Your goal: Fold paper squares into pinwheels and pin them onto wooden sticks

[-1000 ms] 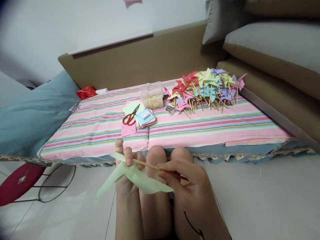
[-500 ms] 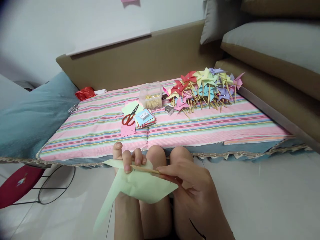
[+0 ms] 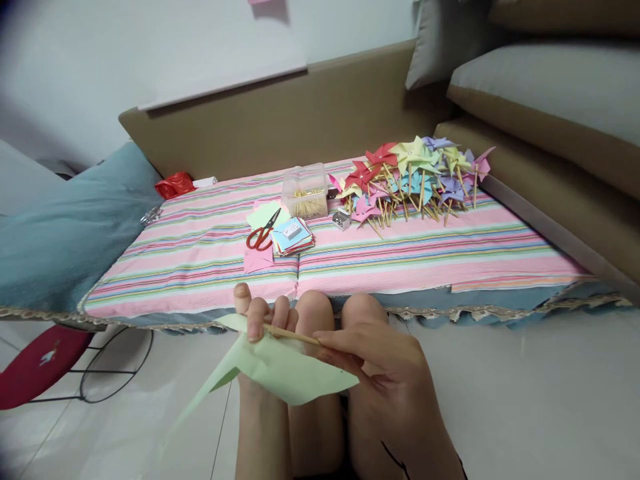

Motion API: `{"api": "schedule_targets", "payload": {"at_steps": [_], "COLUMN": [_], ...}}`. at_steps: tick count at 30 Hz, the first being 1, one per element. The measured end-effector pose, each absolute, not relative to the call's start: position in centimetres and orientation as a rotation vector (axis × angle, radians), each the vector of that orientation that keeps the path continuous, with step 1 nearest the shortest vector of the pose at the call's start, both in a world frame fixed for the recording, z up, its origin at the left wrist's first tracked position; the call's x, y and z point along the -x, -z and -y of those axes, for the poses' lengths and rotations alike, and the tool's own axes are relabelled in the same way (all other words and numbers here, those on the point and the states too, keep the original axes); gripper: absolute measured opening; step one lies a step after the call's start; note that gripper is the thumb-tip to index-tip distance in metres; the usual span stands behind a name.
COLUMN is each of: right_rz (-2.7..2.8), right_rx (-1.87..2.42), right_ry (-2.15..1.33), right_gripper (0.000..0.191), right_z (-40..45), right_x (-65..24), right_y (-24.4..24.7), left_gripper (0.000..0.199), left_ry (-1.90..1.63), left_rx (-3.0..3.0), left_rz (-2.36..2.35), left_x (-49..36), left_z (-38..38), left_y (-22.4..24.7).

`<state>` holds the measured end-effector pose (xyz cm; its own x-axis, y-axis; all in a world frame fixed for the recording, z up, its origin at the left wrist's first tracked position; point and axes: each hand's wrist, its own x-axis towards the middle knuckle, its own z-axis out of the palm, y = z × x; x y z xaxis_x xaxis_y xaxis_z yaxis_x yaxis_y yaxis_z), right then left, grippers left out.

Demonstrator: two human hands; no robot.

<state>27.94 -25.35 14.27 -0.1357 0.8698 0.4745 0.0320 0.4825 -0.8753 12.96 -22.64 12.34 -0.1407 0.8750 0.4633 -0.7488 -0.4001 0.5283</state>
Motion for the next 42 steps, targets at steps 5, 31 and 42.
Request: {"api": "schedule_targets", "payload": {"at_steps": [5,31,42], "right_rz": [1.582,1.626,1.622], "right_rx": [0.804,0.820,0.826], "right_ry": [-0.928,-0.963,-1.035], "right_gripper": [0.014,0.007,0.011], "right_z": [25.4,25.1,25.0], "right_x": [-28.0,-28.4,-28.8], "right_y": [-14.0,-14.2,-13.7], "left_gripper": [0.025,0.029,0.025], "left_ry": [-1.823,-1.877,-1.836], "left_rx": [-0.873,-0.905,-0.858], "left_rz": [-0.132,-0.292,-0.290], "left_x": [-13.1,-13.3,-13.2], "left_z": [22.7,22.6,23.0], "left_y": [-11.9,-11.3,-12.0]}}
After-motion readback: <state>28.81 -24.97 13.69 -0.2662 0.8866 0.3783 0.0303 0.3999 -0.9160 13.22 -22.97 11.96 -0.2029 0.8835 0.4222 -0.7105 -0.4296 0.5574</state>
